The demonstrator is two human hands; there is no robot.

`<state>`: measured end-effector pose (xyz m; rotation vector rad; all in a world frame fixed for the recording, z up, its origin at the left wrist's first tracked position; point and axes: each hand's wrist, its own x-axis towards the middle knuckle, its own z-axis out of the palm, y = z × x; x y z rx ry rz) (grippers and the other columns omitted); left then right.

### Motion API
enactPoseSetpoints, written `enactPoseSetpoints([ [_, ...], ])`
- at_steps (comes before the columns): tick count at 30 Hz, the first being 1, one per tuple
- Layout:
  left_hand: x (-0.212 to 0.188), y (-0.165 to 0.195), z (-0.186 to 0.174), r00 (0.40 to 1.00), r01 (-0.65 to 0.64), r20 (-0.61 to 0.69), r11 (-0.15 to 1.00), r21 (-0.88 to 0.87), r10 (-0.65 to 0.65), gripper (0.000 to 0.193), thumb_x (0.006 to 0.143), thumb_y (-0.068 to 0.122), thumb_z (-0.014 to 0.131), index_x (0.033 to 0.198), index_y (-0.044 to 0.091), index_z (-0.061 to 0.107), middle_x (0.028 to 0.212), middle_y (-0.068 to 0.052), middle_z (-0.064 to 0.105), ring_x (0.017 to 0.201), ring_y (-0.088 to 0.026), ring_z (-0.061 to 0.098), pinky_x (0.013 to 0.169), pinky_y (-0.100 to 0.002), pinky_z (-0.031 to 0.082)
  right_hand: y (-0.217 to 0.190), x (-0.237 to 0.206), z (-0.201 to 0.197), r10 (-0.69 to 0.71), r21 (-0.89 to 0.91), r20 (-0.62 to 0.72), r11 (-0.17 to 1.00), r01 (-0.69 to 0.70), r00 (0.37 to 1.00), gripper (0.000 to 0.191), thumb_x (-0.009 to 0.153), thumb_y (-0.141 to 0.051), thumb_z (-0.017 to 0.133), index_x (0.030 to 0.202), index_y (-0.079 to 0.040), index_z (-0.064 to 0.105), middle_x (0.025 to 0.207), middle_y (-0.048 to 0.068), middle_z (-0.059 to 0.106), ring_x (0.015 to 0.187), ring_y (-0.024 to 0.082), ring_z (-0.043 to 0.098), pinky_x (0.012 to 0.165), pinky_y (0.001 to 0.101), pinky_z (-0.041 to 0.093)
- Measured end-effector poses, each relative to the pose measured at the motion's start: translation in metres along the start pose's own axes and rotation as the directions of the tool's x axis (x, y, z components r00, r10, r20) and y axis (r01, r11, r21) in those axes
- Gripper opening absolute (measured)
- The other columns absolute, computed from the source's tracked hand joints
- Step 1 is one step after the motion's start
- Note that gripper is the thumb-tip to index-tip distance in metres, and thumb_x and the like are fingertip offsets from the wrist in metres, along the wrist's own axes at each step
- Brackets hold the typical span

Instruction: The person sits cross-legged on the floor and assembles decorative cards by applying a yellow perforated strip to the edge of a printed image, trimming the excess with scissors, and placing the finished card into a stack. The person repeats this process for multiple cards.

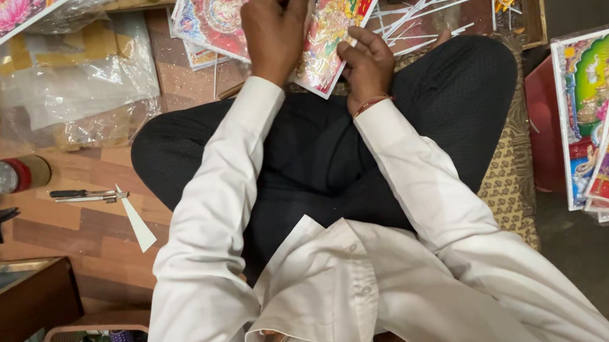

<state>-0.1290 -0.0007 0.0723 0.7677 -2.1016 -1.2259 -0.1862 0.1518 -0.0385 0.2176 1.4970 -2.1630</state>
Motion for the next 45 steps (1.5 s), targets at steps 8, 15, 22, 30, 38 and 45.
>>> enactPoseSetpoints([
  [8, 0.019, -0.004, -0.062, 0.976, -0.211, -0.071, 0.974, -0.077, 0.206, 0.015, 0.090, 0.011, 0.077, 0.088, -0.003, 0.076, 0.073, -0.010, 0.075, 0.061, -0.014, 0.068, 0.059, -0.032, 0.052, 0.002, 0.005, 0.001, -0.054, -0.111, -0.111, 0.993, 0.041, 0.992, 0.022, 0.087, 0.004, 0.070, 0.108, 0.003, 0.073, 0.097, 0.010, 0.075, 0.079, 0.015, 0.069, 0.063, 0.0262, 0.053],
  [15, -0.006, -0.019, -0.010, 0.996, 0.080, 0.054, 0.961, -0.263, -0.068, 0.009, 0.079, 0.009, 0.079, 0.082, 0.000, 0.076, 0.071, -0.004, 0.075, 0.062, -0.010, 0.068, 0.059, -0.029, 0.056, 0.004, 0.005, 0.004, -0.295, -0.145, 0.024, 0.944, 0.296, 0.955, 0.031, 0.086, 0.007, 0.072, 0.116, 0.003, 0.070, 0.102, 0.011, 0.075, 0.088, 0.016, 0.071, 0.077, 0.0259, 0.059],
  [22, -0.063, -0.014, 0.003, 0.986, -0.126, 0.114, 0.990, 0.059, 0.119, 0.012, 0.090, 0.014, 0.075, 0.091, 0.002, 0.076, 0.082, -0.016, 0.074, 0.069, -0.029, 0.072, 0.063, -0.038, 0.055, 0.003, 0.008, 0.000, -0.244, -0.077, -0.133, 0.969, 0.235, 0.961, 0.042, 0.075, 0.011, 0.079, 0.109, -0.001, 0.058, 0.082, 0.010, 0.068, 0.069, 0.016, 0.064, 0.058, 0.0280, 0.052],
  [30, -0.067, -0.009, -0.024, 0.987, -0.107, -0.125, 0.991, -0.081, 0.096, 0.011, 0.093, 0.010, 0.074, 0.101, 0.002, 0.075, 0.093, -0.013, 0.077, 0.076, -0.020, 0.076, 0.069, -0.032, 0.059, -0.003, 0.007, 0.008, -0.224, 0.018, -0.149, 0.973, 0.229, 0.963, 0.047, 0.073, 0.015, 0.077, 0.114, 0.003, 0.056, 0.092, 0.017, 0.072, 0.080, 0.023, 0.071, 0.076, 0.0349, 0.061],
  [38, -0.047, -0.001, -0.029, 0.958, -0.016, -0.269, 0.924, -0.383, -0.095, 0.014, 0.092, 0.009, 0.076, 0.103, 0.001, 0.076, 0.095, -0.007, 0.078, 0.077, -0.009, 0.071, 0.068, -0.026, 0.060, -0.005, 0.009, 0.007, -0.165, 0.016, -0.209, 0.985, 0.172, 0.964, 0.047, 0.079, 0.016, 0.074, 0.120, 0.007, 0.055, 0.098, 0.019, 0.072, 0.087, 0.026, 0.072, 0.082, 0.0369, 0.060],
  [45, -0.022, 0.010, -0.083, 0.947, -0.169, -0.312, 0.946, -0.277, 0.078, 0.012, 0.097, 0.007, 0.076, 0.106, -0.001, 0.077, 0.090, -0.006, 0.077, 0.077, -0.008, 0.066, 0.070, -0.023, 0.055, -0.004, 0.011, 0.006, 0.020, 0.179, -0.149, 0.984, 0.007, 0.989, 0.033, 0.092, 0.003, 0.060, 0.125, 0.007, 0.060, 0.102, 0.016, 0.073, 0.087, 0.024, 0.074, 0.076, 0.0367, 0.063],
])
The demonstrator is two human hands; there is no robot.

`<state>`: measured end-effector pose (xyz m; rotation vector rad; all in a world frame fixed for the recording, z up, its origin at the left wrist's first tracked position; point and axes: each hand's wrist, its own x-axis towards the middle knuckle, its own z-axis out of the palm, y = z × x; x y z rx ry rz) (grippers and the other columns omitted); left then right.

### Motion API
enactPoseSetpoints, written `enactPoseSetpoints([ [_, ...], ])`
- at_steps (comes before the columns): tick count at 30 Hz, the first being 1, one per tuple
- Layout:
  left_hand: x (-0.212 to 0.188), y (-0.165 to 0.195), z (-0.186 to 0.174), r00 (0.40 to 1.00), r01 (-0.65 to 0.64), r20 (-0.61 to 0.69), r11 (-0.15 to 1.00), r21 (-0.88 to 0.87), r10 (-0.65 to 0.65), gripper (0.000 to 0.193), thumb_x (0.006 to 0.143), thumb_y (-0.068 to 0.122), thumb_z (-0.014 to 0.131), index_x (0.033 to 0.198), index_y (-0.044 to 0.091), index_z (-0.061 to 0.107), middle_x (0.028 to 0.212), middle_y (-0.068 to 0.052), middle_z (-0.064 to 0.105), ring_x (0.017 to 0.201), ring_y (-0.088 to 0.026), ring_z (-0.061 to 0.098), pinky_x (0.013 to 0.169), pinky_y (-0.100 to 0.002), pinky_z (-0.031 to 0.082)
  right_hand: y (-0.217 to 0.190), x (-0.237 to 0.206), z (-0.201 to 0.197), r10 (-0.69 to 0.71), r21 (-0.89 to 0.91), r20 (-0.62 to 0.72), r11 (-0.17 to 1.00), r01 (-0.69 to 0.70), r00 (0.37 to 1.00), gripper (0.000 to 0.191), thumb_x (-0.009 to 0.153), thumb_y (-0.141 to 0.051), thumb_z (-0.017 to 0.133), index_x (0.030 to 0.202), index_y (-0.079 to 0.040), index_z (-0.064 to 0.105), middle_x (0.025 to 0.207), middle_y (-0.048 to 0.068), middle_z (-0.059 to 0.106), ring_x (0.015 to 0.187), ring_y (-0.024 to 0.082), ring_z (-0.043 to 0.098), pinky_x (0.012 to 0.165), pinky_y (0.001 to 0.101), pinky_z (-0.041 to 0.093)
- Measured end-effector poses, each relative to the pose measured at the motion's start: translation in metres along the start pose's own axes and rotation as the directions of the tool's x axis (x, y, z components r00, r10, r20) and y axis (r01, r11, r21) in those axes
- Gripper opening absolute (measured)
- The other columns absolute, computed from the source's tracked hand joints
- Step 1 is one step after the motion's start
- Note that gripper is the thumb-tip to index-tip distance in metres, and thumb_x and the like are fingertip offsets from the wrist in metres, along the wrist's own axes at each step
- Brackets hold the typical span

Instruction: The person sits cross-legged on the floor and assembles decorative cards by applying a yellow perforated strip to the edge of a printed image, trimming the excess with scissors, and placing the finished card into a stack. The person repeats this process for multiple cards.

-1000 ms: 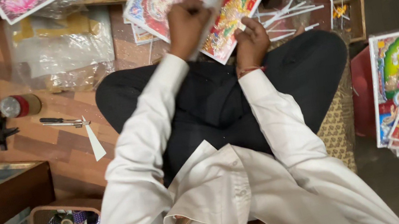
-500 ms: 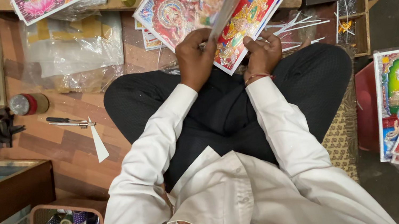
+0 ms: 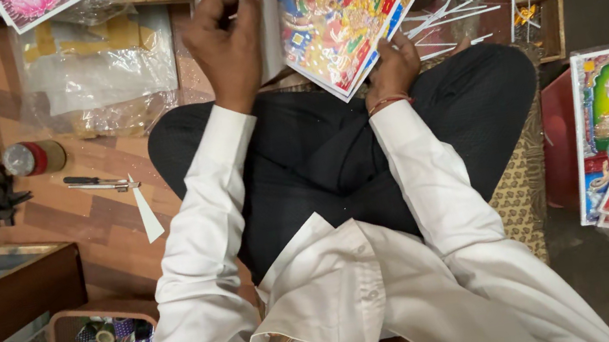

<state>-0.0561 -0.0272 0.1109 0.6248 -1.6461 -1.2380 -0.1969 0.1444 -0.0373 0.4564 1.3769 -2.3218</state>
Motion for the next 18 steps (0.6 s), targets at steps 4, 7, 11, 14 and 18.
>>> enactPoseSetpoints([
  [4, -0.003, 0.003, 0.007, 0.994, -0.017, 0.111, 0.986, 0.168, -0.002, 0.014, 0.099, 0.006, 0.070, 0.111, 0.000, 0.074, 0.090, -0.010, 0.078, 0.076, -0.013, 0.073, 0.067, -0.026, 0.059, 0.001, 0.006, -0.008, 0.019, 0.187, 0.189, 0.981, -0.055, 0.982, 0.024, 0.104, -0.006, 0.065, 0.126, 0.005, 0.068, 0.094, 0.009, 0.068, 0.065, 0.013, 0.053, 0.055, 0.0286, 0.046],
  [7, -0.021, 0.000, 0.029, 0.979, -0.095, 0.199, 0.970, 0.224, 0.049, 0.033, 0.098, 0.003, 0.060, 0.131, -0.005, 0.059, 0.098, -0.018, 0.073, 0.087, -0.027, 0.076, 0.073, -0.034, 0.060, 0.001, 0.004, -0.008, 0.153, 0.181, 0.238, 0.963, -0.199, 0.959, 0.018, 0.099, -0.005, 0.060, 0.116, -0.003, 0.064, 0.101, 0.010, 0.073, 0.080, 0.019, 0.070, 0.068, 0.0324, 0.058],
  [11, -0.044, -0.005, 0.060, 0.888, -0.372, 0.414, 0.843, 0.388, 0.201, 0.038, 0.088, -0.004, 0.061, 0.124, 0.007, 0.069, 0.125, -0.023, 0.066, 0.105, -0.041, 0.071, 0.090, -0.043, 0.061, -0.002, -0.006, -0.004, 0.081, 0.147, 0.431, 0.976, -0.159, 0.899, 0.023, 0.099, 0.003, 0.064, 0.122, -0.001, 0.065, 0.106, 0.007, 0.072, 0.086, 0.015, 0.066, 0.077, 0.0317, 0.058],
  [14, -0.056, -0.009, 0.072, 0.874, -0.287, 0.480, 0.875, 0.391, 0.073, 0.038, 0.085, 0.004, 0.071, 0.123, -0.001, 0.065, 0.123, -0.023, 0.064, 0.100, -0.043, 0.068, 0.083, -0.046, 0.057, -0.007, -0.012, -0.003, 0.092, 0.137, 0.485, 0.974, -0.180, 0.870, 0.027, 0.097, 0.002, 0.061, 0.123, 0.000, 0.064, 0.108, 0.008, 0.072, 0.095, 0.017, 0.069, 0.086, 0.0331, 0.060],
  [18, -0.052, -0.017, 0.073, 0.881, -0.221, 0.473, 0.889, 0.401, 0.005, 0.019, 0.089, 0.005, 0.071, 0.106, -0.001, 0.070, 0.108, -0.021, 0.067, 0.095, -0.043, 0.068, 0.081, -0.048, 0.057, -0.009, -0.012, -0.002, 0.064, 0.224, 0.557, 0.948, -0.224, 0.828, 0.026, 0.105, 0.005, 0.062, 0.130, 0.004, 0.062, 0.111, 0.010, 0.071, 0.090, 0.016, 0.064, 0.084, 0.0312, 0.055],
])
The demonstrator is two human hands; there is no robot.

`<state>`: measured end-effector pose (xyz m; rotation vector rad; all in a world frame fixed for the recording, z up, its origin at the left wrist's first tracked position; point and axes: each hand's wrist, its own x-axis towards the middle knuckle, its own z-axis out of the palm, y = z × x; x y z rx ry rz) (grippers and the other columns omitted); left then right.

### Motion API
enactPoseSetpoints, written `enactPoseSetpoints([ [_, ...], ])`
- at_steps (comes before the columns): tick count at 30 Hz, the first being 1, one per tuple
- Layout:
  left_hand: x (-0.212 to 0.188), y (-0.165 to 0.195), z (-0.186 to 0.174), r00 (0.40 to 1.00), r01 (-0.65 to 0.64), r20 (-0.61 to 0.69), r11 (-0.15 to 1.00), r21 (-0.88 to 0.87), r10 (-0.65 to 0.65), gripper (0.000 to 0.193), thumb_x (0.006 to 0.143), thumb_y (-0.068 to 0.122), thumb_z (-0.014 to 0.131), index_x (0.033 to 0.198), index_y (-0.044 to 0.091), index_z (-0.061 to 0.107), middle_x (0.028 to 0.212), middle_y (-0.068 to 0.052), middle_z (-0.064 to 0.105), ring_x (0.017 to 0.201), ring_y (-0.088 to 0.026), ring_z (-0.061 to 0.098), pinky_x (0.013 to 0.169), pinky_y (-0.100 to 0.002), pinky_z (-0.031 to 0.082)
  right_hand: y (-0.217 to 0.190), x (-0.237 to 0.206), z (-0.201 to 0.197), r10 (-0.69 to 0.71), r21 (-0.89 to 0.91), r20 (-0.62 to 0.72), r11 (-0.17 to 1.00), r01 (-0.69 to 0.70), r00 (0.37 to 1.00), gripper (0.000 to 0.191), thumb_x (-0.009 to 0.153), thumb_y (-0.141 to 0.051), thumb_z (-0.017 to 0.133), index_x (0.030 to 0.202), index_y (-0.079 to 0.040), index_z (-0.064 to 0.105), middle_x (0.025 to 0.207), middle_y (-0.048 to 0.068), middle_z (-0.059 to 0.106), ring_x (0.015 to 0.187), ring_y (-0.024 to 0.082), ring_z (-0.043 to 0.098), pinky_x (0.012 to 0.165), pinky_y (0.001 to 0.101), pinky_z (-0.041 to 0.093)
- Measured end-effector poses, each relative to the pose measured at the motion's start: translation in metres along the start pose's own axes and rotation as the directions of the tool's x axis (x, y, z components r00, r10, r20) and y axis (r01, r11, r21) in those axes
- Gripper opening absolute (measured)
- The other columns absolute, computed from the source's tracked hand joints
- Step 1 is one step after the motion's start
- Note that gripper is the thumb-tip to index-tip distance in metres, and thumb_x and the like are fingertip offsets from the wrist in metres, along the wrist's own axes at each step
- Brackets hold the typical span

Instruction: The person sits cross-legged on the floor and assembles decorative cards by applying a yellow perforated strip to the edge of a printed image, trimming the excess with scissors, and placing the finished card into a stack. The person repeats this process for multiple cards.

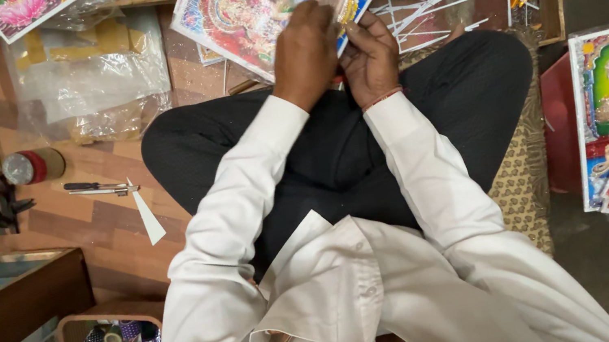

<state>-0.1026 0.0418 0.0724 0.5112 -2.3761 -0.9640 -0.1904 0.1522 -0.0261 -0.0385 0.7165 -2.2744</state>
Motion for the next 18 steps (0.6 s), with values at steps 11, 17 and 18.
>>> enactPoseSetpoints([
  [11, 0.025, -0.040, -0.079, 0.935, 0.174, -0.272, 0.962, -0.212, -0.229, 0.013, 0.084, 0.011, 0.079, 0.090, 0.000, 0.079, 0.079, -0.010, 0.078, 0.068, -0.016, 0.070, 0.065, -0.031, 0.055, 0.009, 0.010, -0.010, -0.503, -0.569, -0.366, 0.787, 0.239, 0.783, 0.049, 0.084, 0.016, 0.067, 0.127, 0.002, 0.049, 0.097, 0.017, 0.072, 0.082, 0.021, 0.071, 0.076, 0.0298, 0.058],
  [17, 0.020, -0.043, -0.059, 0.951, 0.198, -0.115, 0.852, -0.485, -0.287, 0.008, 0.082, 0.005, 0.080, 0.087, -0.002, 0.079, 0.079, -0.007, 0.077, 0.069, -0.012, 0.068, 0.066, -0.028, 0.056, 0.019, 0.008, -0.014, -0.510, -0.632, -0.230, 0.726, 0.271, 0.829, 0.040, 0.089, 0.013, 0.070, 0.125, 0.004, 0.055, 0.099, 0.016, 0.071, 0.087, 0.021, 0.069, 0.080, 0.0316, 0.055],
  [18, 0.019, -0.045, -0.049, 0.936, 0.262, -0.063, 0.802, -0.536, -0.347, 0.008, 0.081, 0.004, 0.081, 0.086, -0.002, 0.078, 0.078, -0.007, 0.077, 0.067, -0.012, 0.068, 0.065, -0.028, 0.056, 0.019, 0.008, -0.013, -0.484, -0.629, -0.177, 0.725, 0.279, 0.857, 0.032, 0.092, 0.011, 0.073, 0.122, 0.008, 0.062, 0.105, 0.016, 0.071, 0.094, 0.021, 0.068, 0.087, 0.0326, 0.056],
])
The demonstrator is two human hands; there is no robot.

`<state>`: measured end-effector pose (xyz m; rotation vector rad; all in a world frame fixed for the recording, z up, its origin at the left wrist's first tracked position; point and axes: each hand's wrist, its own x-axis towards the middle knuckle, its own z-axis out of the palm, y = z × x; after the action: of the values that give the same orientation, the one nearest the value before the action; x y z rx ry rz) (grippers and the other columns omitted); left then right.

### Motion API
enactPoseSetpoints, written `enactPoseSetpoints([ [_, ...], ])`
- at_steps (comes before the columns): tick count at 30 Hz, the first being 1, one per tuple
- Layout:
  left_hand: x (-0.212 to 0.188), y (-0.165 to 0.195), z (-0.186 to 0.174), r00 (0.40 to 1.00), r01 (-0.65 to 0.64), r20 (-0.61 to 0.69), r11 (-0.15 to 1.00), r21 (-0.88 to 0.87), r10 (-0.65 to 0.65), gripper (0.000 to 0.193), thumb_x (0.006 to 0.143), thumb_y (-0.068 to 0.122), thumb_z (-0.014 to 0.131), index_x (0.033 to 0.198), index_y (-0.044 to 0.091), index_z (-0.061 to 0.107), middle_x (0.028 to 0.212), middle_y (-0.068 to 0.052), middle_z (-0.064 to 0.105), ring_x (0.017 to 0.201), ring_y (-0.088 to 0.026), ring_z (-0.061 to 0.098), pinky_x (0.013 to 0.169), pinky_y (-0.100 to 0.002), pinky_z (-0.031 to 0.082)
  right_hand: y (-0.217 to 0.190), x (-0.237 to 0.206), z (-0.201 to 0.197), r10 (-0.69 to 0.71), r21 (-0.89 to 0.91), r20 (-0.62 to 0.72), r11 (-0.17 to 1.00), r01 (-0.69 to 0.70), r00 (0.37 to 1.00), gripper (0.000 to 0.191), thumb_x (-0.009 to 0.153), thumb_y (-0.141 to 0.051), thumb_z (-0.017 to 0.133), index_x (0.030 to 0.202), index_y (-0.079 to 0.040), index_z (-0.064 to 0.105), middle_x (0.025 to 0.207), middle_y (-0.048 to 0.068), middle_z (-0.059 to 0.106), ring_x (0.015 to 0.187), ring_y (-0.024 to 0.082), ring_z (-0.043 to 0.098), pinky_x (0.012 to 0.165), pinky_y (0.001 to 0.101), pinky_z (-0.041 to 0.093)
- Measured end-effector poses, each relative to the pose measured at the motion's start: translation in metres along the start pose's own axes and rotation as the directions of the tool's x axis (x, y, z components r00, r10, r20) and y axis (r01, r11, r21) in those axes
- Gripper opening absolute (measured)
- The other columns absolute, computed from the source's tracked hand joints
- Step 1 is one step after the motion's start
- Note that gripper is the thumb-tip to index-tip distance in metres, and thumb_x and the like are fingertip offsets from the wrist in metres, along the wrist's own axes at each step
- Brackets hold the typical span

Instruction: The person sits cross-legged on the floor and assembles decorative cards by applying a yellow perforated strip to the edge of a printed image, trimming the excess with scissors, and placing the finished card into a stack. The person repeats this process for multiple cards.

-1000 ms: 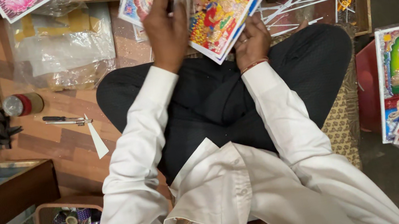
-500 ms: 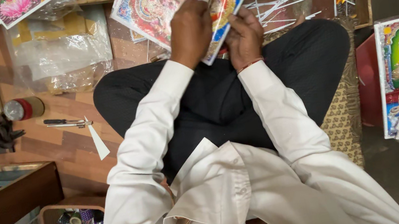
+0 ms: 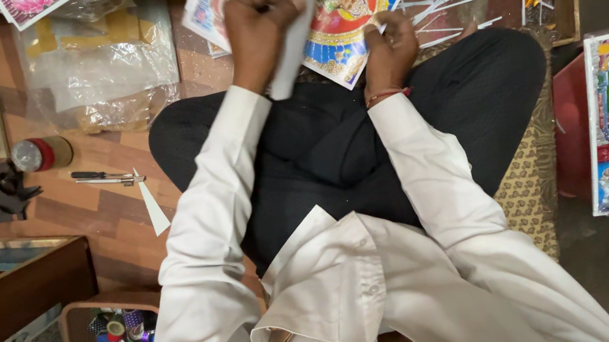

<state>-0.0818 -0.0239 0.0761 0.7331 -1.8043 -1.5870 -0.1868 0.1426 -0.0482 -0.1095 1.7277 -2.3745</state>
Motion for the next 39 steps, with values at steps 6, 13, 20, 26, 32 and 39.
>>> enactPoseSetpoints([
  [6, -0.006, -0.024, 0.019, 0.983, 0.184, 0.042, 0.963, -0.195, -0.180, 0.010, 0.083, 0.004, 0.080, 0.084, -0.004, 0.077, 0.076, -0.008, 0.074, 0.066, -0.011, 0.065, 0.064, -0.028, 0.055, -0.016, -0.004, 0.004, 0.386, 0.466, 0.124, 0.790, -0.398, 0.914, 0.039, 0.100, -0.028, 0.058, 0.116, 0.006, 0.066, 0.107, 0.014, 0.073, 0.097, 0.023, 0.070, 0.088, 0.0361, 0.058],
  [13, -0.003, 0.005, -0.001, 0.992, -0.111, -0.051, 0.983, 0.147, 0.119, 0.010, 0.088, 0.008, 0.079, 0.088, -0.002, 0.075, 0.080, -0.007, 0.076, 0.070, -0.011, 0.066, 0.066, -0.027, 0.053, -0.006, 0.000, 0.002, 0.352, 0.182, -0.015, 0.921, -0.344, 0.936, 0.017, 0.097, 0.000, 0.071, 0.104, 0.016, 0.070, 0.100, 0.016, 0.071, 0.086, 0.022, 0.066, 0.082, 0.0384, 0.055],
  [20, -0.024, 0.013, 0.015, 0.887, -0.452, 0.101, 0.808, 0.377, 0.450, 0.006, 0.093, 0.004, 0.071, 0.097, 0.000, 0.069, 0.093, -0.015, 0.069, 0.085, -0.032, 0.070, 0.075, -0.039, 0.055, -0.002, -0.001, 0.003, 0.318, 0.231, -0.059, 0.927, -0.297, 0.946, 0.010, 0.094, 0.003, 0.068, 0.098, 0.010, 0.073, 0.094, 0.012, 0.073, 0.081, 0.019, 0.066, 0.079, 0.0337, 0.054],
  [26, -0.060, 0.006, 0.050, 0.804, -0.595, 0.385, 0.632, 0.498, 0.453, 0.034, 0.087, -0.001, 0.062, 0.119, 0.004, 0.057, 0.107, -0.017, 0.065, 0.096, -0.036, 0.067, 0.078, -0.044, 0.056, -0.004, 0.003, 0.004, 0.205, 0.203, -0.048, 0.960, -0.191, 0.978, 0.025, 0.081, 0.012, 0.069, 0.105, 0.006, 0.067, 0.095, 0.011, 0.072, 0.083, 0.022, 0.070, 0.078, 0.0351, 0.057],
  [32, -0.084, -0.011, 0.051, 0.820, -0.570, 0.455, 0.571, 0.591, 0.347, 0.057, 0.089, 0.001, 0.066, 0.144, -0.003, 0.052, 0.089, -0.015, 0.064, 0.083, -0.034, 0.067, 0.069, -0.047, 0.054, -0.017, 0.002, 0.013, 0.229, 0.102, 0.035, 0.968, -0.231, 0.973, 0.038, 0.090, 0.011, 0.065, 0.128, 0.008, 0.059, 0.111, 0.014, 0.070, 0.095, 0.022, 0.069, 0.083, 0.0352, 0.058],
  [39, -0.056, -0.050, 0.037, 0.999, 0.021, 0.039, 0.991, 0.132, -0.026, 0.030, 0.082, 0.004, 0.079, 0.111, -0.003, 0.075, 0.091, -0.013, 0.078, 0.077, -0.020, 0.075, 0.072, -0.032, 0.059, -0.013, -0.010, 0.006, -0.216, -0.084, 0.145, 0.970, 0.230, 0.966, 0.067, 0.086, 0.018, 0.062, 0.146, 0.000, 0.039, 0.138, 0.009, 0.056, 0.118, 0.020, 0.064, 0.093, 0.0291, 0.056],
])
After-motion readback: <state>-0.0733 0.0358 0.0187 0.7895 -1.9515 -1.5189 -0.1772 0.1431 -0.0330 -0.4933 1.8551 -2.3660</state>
